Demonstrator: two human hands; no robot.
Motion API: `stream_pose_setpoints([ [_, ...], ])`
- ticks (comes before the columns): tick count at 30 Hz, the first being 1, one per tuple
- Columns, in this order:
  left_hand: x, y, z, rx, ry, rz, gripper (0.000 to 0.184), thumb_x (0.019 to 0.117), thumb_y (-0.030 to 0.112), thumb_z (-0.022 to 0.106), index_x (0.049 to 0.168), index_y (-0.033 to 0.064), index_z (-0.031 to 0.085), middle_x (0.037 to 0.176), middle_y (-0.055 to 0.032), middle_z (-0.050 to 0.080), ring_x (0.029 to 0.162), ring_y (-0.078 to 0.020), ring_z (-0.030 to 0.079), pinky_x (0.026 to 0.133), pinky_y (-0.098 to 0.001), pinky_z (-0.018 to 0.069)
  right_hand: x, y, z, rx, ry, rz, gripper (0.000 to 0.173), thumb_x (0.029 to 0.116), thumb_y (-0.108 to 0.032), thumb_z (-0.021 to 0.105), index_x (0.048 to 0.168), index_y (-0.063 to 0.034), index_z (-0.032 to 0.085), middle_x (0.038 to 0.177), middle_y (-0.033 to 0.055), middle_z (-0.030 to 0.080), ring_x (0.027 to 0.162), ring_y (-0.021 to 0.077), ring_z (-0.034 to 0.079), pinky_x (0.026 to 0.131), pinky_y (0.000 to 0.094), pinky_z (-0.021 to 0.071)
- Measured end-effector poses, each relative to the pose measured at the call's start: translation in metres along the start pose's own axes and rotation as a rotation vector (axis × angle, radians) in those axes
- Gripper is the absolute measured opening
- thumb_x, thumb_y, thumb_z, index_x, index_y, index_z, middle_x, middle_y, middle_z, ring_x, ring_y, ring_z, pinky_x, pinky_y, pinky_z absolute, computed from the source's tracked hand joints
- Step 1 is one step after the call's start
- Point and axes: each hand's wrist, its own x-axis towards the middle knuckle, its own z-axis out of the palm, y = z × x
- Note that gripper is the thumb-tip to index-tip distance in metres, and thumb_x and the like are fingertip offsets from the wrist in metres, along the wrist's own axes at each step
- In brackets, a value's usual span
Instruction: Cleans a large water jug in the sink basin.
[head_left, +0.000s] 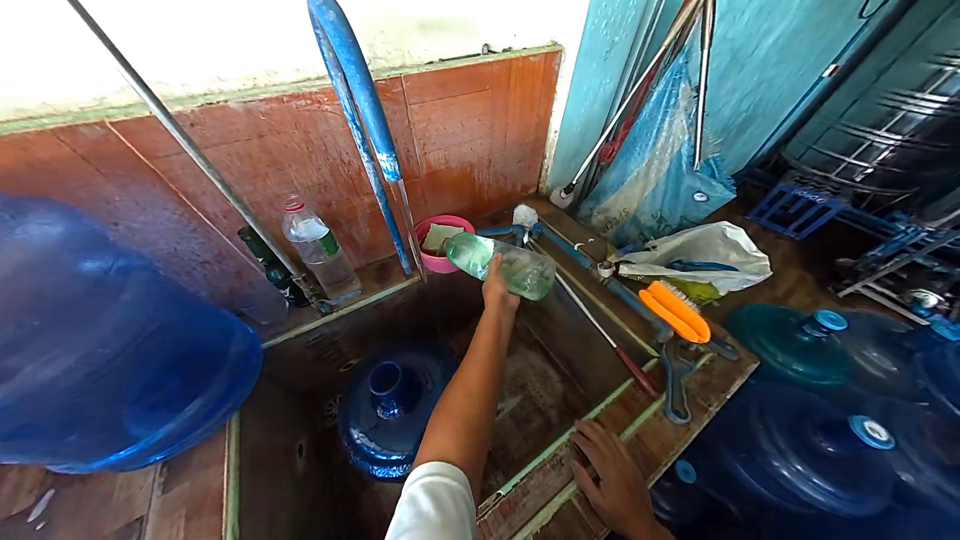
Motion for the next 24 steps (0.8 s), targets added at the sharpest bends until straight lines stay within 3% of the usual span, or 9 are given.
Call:
stream_pose_setpoints([
  [3,0.002,0.006,0.002,-0.002,-0.026,-0.017,0.046,0.1053,0.04,0.052,0.14,0.0102,0.049,0.127,-0.0144,0.06,0.109,-0.0246,0.062,0.089,-0.0446,0.0543,0.0,0.0,0.0,-0.008,-0.007,0.005,0.047,0.0971,-0.037,0.048,0.113,-0.0034,0.077,0.131,0.0157,0.07,0.127,0.0376,0.063,0.106,0.0581,0.0467],
  [11,0.0,0.012,0.012,-0.078,-0.023,-0.043,0.034,0.1075,0.034,0.049,0.127,0.0071,0.051,0.106,-0.0116,0.064,0.089,-0.0204,0.066,0.079,-0.0378,0.0575,0.0,0.001,0.0,-0.018,0.004,-0.005,0.047,0.0976,-0.038,0.048,0.113,-0.0042,0.077,0.131,0.0149,0.07,0.127,0.0367,0.063,0.106,0.0574,0.047],
  [15,0.0,0.012,0.013,-0.049,-0.055,-0.059,0.048,0.1074,0.044,0.046,0.135,0.0047,0.049,0.114,-0.0147,0.064,0.094,-0.0222,0.066,0.083,-0.0393,0.0564,0.0,-0.001,0.0,-0.015,0.011,-0.003,0.047,0.0976,-0.038,0.048,0.112,-0.0039,0.077,0.131,0.0151,0.07,0.127,0.0369,0.063,0.105,0.057,0.0475],
  [21,-0.005,0.008,0.013,-0.003,-0.095,-0.006,0.039,0.1094,0.038,0.044,0.127,0.0044,0.052,0.102,-0.0104,0.066,0.086,-0.0192,0.066,0.079,-0.038,0.0574,-0.001,-0.001,-0.001,0.014,-0.004,0.009,0.046,0.0974,-0.036,0.049,0.115,-0.0028,0.076,0.132,0.017,0.069,0.128,0.0386,0.062,0.106,0.0598,0.046],
  [24,-0.005,0.009,0.015,0.007,-0.101,-0.014,0.048,0.1089,0.045,0.042,0.134,0.0044,0.05,0.111,-0.0129,0.066,0.093,-0.0208,0.066,0.083,-0.0391,0.0566,-0.001,0.0,0.0,0.005,0.008,0.003,0.047,0.0981,-0.037,0.048,0.115,-0.004,0.076,0.132,0.0158,0.069,0.128,0.0372,0.062,0.106,0.0582,0.0463],
])
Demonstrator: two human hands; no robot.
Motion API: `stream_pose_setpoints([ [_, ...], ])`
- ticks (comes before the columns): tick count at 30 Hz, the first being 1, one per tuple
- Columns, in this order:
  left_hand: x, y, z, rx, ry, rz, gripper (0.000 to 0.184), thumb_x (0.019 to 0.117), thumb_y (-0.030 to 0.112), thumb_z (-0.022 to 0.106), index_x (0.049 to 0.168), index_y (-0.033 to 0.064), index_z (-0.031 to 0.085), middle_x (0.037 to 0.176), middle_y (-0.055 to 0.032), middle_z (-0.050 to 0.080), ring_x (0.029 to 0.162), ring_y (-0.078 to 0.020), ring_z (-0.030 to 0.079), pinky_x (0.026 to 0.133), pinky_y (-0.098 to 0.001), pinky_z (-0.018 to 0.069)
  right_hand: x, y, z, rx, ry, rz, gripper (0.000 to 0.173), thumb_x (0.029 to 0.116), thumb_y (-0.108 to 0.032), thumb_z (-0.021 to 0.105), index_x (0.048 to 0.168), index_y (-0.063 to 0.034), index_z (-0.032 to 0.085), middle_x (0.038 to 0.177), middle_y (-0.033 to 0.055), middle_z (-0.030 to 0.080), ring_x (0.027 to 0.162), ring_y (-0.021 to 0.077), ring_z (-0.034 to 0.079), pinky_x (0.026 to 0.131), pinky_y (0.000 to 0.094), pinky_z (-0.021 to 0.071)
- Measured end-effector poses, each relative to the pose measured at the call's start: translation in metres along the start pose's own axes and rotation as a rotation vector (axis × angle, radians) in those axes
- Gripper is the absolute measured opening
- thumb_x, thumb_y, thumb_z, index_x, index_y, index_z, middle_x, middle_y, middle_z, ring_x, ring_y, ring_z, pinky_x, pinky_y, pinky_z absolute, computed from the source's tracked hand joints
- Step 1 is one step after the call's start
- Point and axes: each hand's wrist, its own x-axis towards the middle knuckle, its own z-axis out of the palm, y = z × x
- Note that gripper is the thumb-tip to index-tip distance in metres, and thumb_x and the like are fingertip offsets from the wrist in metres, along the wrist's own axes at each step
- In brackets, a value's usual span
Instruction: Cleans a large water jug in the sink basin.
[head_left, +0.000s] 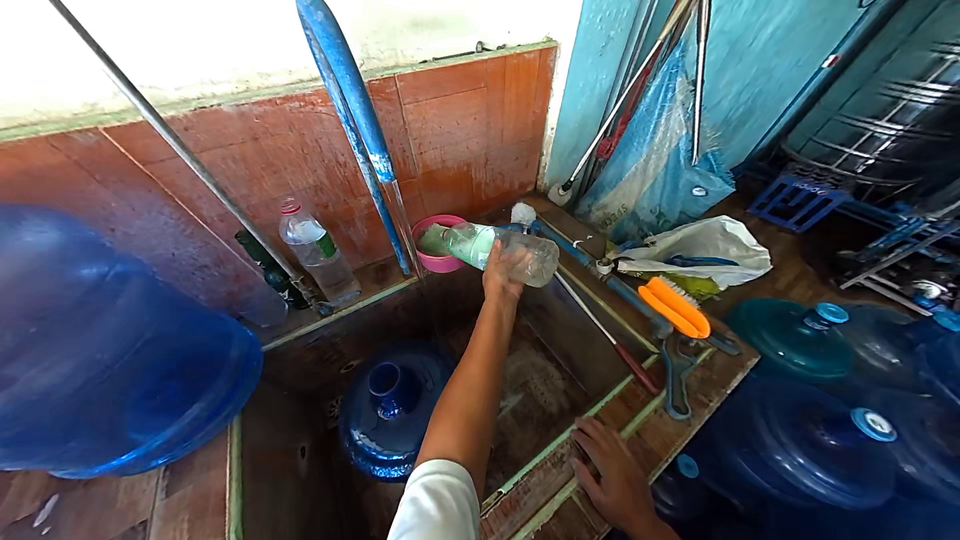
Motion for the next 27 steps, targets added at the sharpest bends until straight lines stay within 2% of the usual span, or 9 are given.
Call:
stream_pose_setpoints([
  [1,0.0,0.001,0.0,-0.009,-0.005,-0.011,0.052,0.1088,0.047,0.041,0.139,0.0049,0.047,0.117,-0.0144,0.065,0.099,-0.0221,0.066,0.086,-0.0402,0.0557,0.0,0.0,0.001,-0.004,0.007,-0.002,0.047,0.0983,-0.038,0.047,0.114,-0.0044,0.076,0.131,0.0156,0.07,0.128,0.037,0.062,0.106,0.0575,0.0465],
  [3,0.001,0.002,0.0,-0.041,0.005,-0.023,0.051,0.109,0.047,0.04,0.14,0.0069,0.046,0.12,-0.0138,0.064,0.101,-0.0221,0.065,0.087,-0.0405,0.0553,-0.001,0.001,0.002,-0.015,0.015,-0.005,0.047,0.0984,-0.038,0.047,0.113,-0.0045,0.077,0.13,0.0153,0.07,0.128,0.0366,0.063,0.106,0.0564,0.0467],
  [7,0.002,0.0,-0.001,-0.062,0.005,-0.004,0.043,0.1095,0.043,0.041,0.134,0.0087,0.05,0.113,-0.0111,0.064,0.097,-0.0207,0.065,0.084,-0.0399,0.0562,0.0,0.001,0.001,-0.012,0.005,-0.003,0.047,0.0979,-0.038,0.047,0.113,-0.0044,0.077,0.131,0.0154,0.07,0.128,0.0365,0.063,0.107,0.0567,0.0464],
  [11,0.0,0.003,0.0,-0.005,-0.003,-0.028,0.064,0.1064,0.057,0.039,0.145,0.0063,0.043,0.13,-0.0166,0.061,0.108,-0.0244,0.064,0.092,-0.0432,0.0538,-0.001,0.002,0.004,-0.018,0.021,-0.012,0.048,0.0985,-0.039,0.047,0.113,-0.0055,0.077,0.13,0.0147,0.07,0.128,0.0355,0.063,0.107,0.056,0.0464],
  [17,-0.001,0.004,-0.001,-0.003,-0.009,-0.012,0.056,0.1078,0.051,0.04,0.14,0.006,0.047,0.119,-0.0151,0.064,0.099,-0.0229,0.065,0.085,-0.0409,0.0558,0.0,0.001,0.002,-0.009,0.012,-0.003,0.048,0.0981,-0.039,0.046,0.113,-0.005,0.077,0.131,0.0147,0.07,0.128,0.0358,0.062,0.107,0.0562,0.0462],
  [20,-0.004,-0.001,-0.008,0.153,0.015,0.012,0.058,0.1061,0.052,0.046,0.137,0.0029,0.049,0.113,-0.017,0.066,0.09,-0.0229,0.066,0.079,-0.0388,0.0566,-0.001,0.001,0.003,-0.006,0.019,-0.01,0.047,0.0976,-0.037,0.047,0.113,-0.0043,0.077,0.131,0.0151,0.07,0.128,0.0368,0.063,0.107,0.057,0.0462],
  [23,-0.001,-0.019,-0.029,0.34,0.058,0.09,0.051,0.1054,0.039,0.055,0.138,0.0019,0.045,0.099,-0.0156,0.065,0.079,-0.0213,0.065,0.071,-0.0369,0.0562,-0.001,0.001,0.003,-0.011,0.024,-0.013,0.046,0.0974,-0.037,0.048,0.112,-0.0046,0.077,0.131,0.0145,0.07,0.127,0.0364,0.063,0.107,0.0573,0.0463],
  [25,-0.004,-0.038,-0.057,0.411,0.069,0.154,0.055,0.1021,0.021,0.063,0.144,-0.0028,0.037,0.115,-0.0224,0.06,0.095,-0.0256,0.061,0.083,-0.0397,0.0531,0.0,0.0,0.003,-0.016,0.021,-0.011,0.046,0.0967,-0.037,0.049,0.112,-0.0045,0.077,0.13,0.0145,0.07,0.126,0.0367,0.064,0.106,0.0576,0.0472],
  [27,-0.013,-0.06,-0.086,0.464,0.103,0.209,0.063,0.0964,0.012,0.07,0.145,-0.0054,0.035,0.127,-0.028,0.056,0.107,-0.0302,0.06,0.092,-0.0433,0.0536,0.0,0.0,0.003,-0.006,0.017,-0.002,0.045,0.096,-0.036,0.051,0.112,-0.0036,0.077,0.131,0.0152,0.07,0.126,0.0374,0.064,0.106,0.0583,0.0477],
])
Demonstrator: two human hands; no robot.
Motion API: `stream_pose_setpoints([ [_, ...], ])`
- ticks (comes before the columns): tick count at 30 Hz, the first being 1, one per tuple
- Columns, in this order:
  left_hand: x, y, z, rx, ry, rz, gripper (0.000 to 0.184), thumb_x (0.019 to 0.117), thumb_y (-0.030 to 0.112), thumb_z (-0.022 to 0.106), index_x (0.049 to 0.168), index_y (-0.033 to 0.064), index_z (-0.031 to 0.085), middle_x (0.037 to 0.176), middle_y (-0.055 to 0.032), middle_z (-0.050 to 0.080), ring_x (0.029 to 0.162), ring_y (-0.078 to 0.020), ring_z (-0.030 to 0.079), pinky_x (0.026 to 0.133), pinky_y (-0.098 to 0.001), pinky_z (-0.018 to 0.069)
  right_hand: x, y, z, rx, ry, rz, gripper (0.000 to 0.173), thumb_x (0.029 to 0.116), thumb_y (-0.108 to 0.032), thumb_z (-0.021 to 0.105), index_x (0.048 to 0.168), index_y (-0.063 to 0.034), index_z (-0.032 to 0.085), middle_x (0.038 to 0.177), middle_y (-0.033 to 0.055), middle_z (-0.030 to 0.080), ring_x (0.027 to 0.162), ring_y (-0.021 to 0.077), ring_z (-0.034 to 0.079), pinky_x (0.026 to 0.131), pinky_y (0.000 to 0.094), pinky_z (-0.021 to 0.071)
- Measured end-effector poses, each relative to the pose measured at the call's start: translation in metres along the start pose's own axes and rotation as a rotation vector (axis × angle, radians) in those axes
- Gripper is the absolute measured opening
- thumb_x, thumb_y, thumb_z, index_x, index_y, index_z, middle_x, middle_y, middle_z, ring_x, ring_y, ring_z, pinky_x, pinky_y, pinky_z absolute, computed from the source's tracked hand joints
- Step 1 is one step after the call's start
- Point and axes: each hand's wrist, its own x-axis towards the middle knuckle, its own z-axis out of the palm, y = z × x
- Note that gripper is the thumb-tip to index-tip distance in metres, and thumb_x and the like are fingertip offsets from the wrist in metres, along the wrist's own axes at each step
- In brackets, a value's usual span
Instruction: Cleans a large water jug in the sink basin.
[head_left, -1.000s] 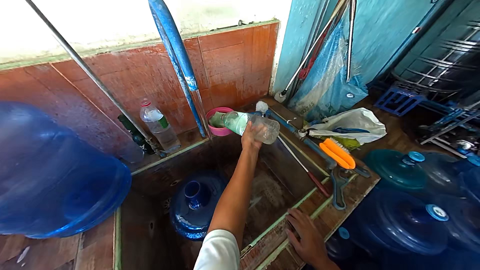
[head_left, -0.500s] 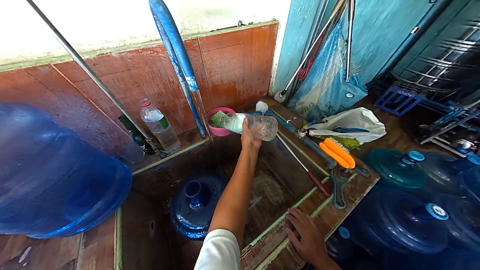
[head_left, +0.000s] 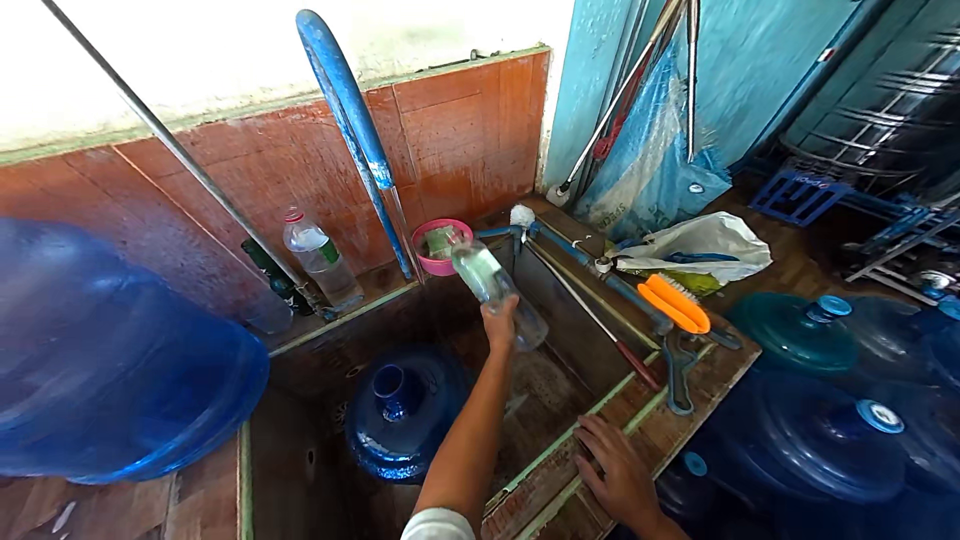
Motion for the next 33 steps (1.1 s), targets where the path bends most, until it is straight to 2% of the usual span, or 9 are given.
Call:
stream_pose_setpoints([
  [4,-0.035,-0.038,-0.032,0.081,0.126,-0.005,0.072,0.0939,0.01,0.073,0.151,-0.0037,0.032,0.14,-0.0301,0.051,0.124,-0.035,0.056,0.103,-0.0489,0.048,0.002,-0.002,-0.003,0.01,-0.008,0.001,0.044,0.0948,-0.035,0.052,0.112,-0.0029,0.077,0.131,0.0155,0.07,0.127,0.0372,0.063,0.105,0.0581,0.048],
  [6,-0.045,-0.047,-0.044,0.07,0.176,0.03,0.07,0.0923,0.006,0.074,0.15,-0.0047,0.035,0.141,-0.029,0.052,0.126,-0.0333,0.054,0.106,-0.0458,0.0457,0.002,-0.002,-0.003,0.005,-0.004,-0.006,0.045,0.095,-0.036,0.051,0.112,-0.0028,0.077,0.13,0.0159,0.07,0.126,0.0371,0.064,0.105,0.0576,0.0484],
  [8,-0.045,-0.052,-0.052,0.024,0.218,0.071,0.067,0.0917,0.005,0.074,0.147,-0.0058,0.037,0.137,-0.0278,0.054,0.123,-0.0306,0.055,0.104,-0.0425,0.0466,0.002,-0.003,-0.004,0.01,-0.003,-0.012,0.046,0.095,-0.036,0.051,0.113,-0.0024,0.077,0.13,0.0166,0.07,0.126,0.0381,0.064,0.105,0.0584,0.0482],
  [10,-0.041,-0.049,-0.059,-0.003,0.255,0.109,0.066,0.0913,0.003,0.073,0.146,-0.0069,0.037,0.136,-0.0286,0.054,0.123,-0.0302,0.055,0.104,-0.0416,0.0464,0.002,-0.001,-0.003,0.01,-0.001,-0.017,0.046,0.0947,-0.036,0.051,0.113,-0.0024,0.077,0.13,0.0165,0.07,0.126,0.0383,0.064,0.105,0.0586,0.0482],
  [14,-0.032,-0.036,-0.068,0.009,0.296,0.145,0.075,0.0908,0.004,0.075,0.152,-0.0047,0.031,0.143,-0.029,0.05,0.129,-0.0318,0.053,0.108,-0.0433,0.045,0.002,-0.001,-0.003,0.021,0.008,-0.02,0.045,0.0941,-0.035,0.052,0.112,-0.0024,0.077,0.129,0.0163,0.07,0.125,0.0387,0.064,0.105,0.0586,0.0481],
  [16,-0.029,-0.034,-0.073,0.032,0.307,0.174,0.073,0.09,0.004,0.075,0.15,-0.0054,0.034,0.14,-0.029,0.052,0.127,-0.0319,0.055,0.106,-0.0434,0.0465,0.002,-0.001,-0.003,0.02,0.007,-0.022,0.045,0.094,-0.035,0.052,0.112,-0.0022,0.077,0.129,0.0167,0.07,0.125,0.0389,0.064,0.105,0.0588,0.048],
  [27,-0.03,-0.026,-0.082,0.083,0.295,0.182,0.074,0.0885,0.003,0.077,0.149,-0.0059,0.035,0.139,-0.0288,0.054,0.127,-0.0308,0.055,0.106,-0.0421,0.0457,0.002,0.0,-0.001,0.007,0.019,-0.03,0.046,0.0939,-0.035,0.052,0.111,-0.0015,0.077,0.129,0.0174,0.07,0.125,0.0399,0.064,0.103,0.0581,0.0492],
  [33,-0.03,-0.019,-0.078,0.061,0.29,0.223,0.079,0.0875,0.002,0.077,0.151,-0.0053,0.032,0.14,-0.0288,0.052,0.126,-0.0304,0.055,0.106,-0.0421,0.0461,0.001,0.001,0.0,0.011,0.008,-0.017,0.046,0.0942,-0.036,0.052,0.112,-0.0016,0.077,0.129,0.0173,0.07,0.125,0.0395,0.064,0.104,0.0586,0.0485],
])
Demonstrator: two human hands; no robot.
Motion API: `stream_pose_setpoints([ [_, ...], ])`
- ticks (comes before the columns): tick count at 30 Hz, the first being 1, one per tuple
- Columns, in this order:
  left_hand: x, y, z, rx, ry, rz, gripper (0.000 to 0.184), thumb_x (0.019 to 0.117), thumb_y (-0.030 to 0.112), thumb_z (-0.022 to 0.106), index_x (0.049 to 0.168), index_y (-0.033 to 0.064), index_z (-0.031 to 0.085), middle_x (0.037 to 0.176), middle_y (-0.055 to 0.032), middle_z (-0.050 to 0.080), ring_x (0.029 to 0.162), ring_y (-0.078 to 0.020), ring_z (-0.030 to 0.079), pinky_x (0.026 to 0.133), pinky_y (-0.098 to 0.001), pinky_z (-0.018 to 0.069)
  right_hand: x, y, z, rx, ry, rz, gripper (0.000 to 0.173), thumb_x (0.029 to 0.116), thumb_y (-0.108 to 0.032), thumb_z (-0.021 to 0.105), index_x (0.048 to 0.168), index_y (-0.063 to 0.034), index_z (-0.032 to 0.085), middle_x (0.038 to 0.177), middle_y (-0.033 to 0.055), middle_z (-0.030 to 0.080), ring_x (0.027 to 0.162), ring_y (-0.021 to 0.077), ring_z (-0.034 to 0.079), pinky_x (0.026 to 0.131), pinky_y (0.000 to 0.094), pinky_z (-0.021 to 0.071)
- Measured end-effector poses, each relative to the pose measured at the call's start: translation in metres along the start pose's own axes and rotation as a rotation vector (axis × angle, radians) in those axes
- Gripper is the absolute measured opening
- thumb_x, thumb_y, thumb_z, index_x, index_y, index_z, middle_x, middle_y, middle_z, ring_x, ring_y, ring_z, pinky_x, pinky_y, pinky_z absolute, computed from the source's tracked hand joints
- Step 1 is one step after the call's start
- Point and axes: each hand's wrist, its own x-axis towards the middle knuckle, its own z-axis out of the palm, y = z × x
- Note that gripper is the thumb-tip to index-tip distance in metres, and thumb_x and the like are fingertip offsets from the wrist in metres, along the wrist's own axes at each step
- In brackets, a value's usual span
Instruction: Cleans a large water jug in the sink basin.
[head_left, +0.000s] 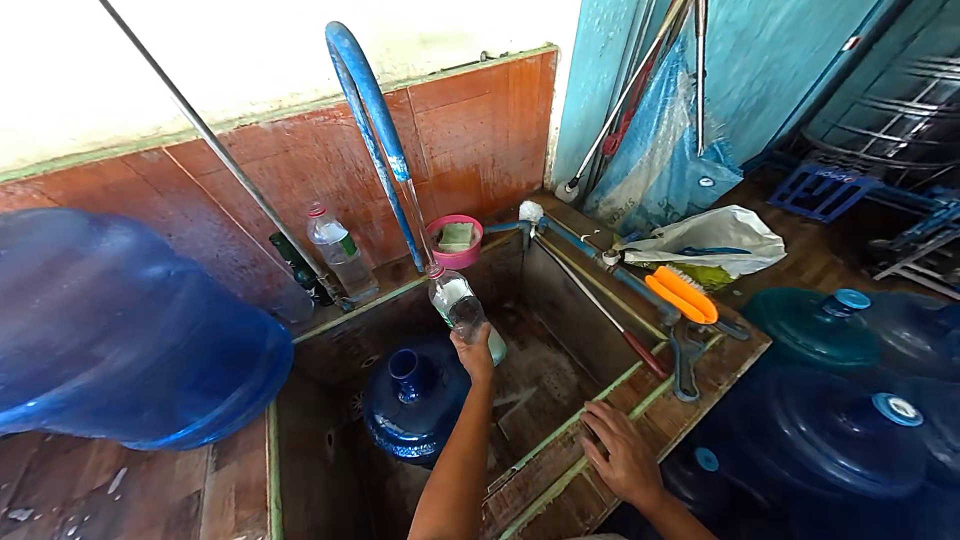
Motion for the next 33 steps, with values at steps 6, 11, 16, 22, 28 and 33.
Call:
stream_pose_setpoints([
  [6,0.003,0.003,0.002,0.001,0.005,-0.009,0.075,0.0878,0.002,0.076,0.15,-0.0052,0.034,0.14,-0.0287,0.052,0.126,-0.0305,0.054,0.105,-0.0419,0.0462,0.001,0.0,0.0,-0.008,0.0,-0.001,0.045,0.0943,-0.036,0.051,0.112,-0.0026,0.077,0.13,0.0168,0.07,0.125,0.0387,0.064,0.104,0.0574,0.0487],
  [11,0.001,0.009,0.015,-0.031,-0.094,-0.1,0.061,0.0912,0.006,0.075,0.141,-0.0086,0.043,0.132,-0.0271,0.056,0.117,-0.0277,0.058,0.1,-0.0409,0.0491,0.002,-0.001,-0.001,-0.011,0.0,-0.005,0.045,0.0939,-0.035,0.052,0.112,-0.002,0.077,0.129,0.017,0.07,0.125,0.0388,0.064,0.104,0.0572,0.0491],
  [16,0.001,0.045,0.051,0.032,-0.272,-0.201,0.045,0.1006,0.023,0.066,0.129,-0.0091,0.053,0.118,-0.0256,0.061,0.105,-0.0283,0.06,0.093,-0.0441,0.0506,0.002,0.0,-0.001,-0.015,-0.017,-0.01,0.045,0.0955,-0.035,0.051,0.112,-0.0022,0.077,0.13,0.0168,0.07,0.126,0.0385,0.064,0.105,0.0571,0.0483],
  [22,0.013,0.086,0.094,-0.161,-0.275,-0.33,0.048,0.1067,0.034,0.054,0.135,-0.0046,0.054,0.128,-0.0237,0.061,0.114,-0.0289,0.062,0.098,-0.0454,0.051,0.002,-0.002,-0.003,-0.021,-0.013,0.001,0.046,0.096,-0.036,0.05,0.112,-0.0023,0.077,0.13,0.0163,0.07,0.126,0.0382,0.064,0.105,0.0574,0.048],
  [28,0.029,0.099,0.106,-0.301,-0.266,-0.359,0.047,0.1059,0.031,0.056,0.14,-0.001,0.05,0.136,-0.0218,0.058,0.12,-0.0292,0.06,0.1,-0.0475,0.051,0.001,-0.003,-0.003,0.016,-0.053,0.041,0.044,0.0947,-0.033,0.053,0.115,-0.0013,0.076,0.133,0.0174,0.068,0.129,0.0402,0.061,0.107,0.0609,0.0454],
  [33,0.039,0.097,0.108,-0.367,-0.229,-0.417,0.043,0.1072,0.029,0.053,0.14,0.0018,0.049,0.135,-0.0196,0.058,0.117,-0.0272,0.06,0.097,-0.046,0.0516,0.001,-0.003,-0.003,0.008,-0.041,0.041,0.045,0.0948,-0.034,0.052,0.115,-0.0019,0.076,0.133,0.0166,0.069,0.128,0.0391,0.062,0.107,0.0598,0.0461],
])
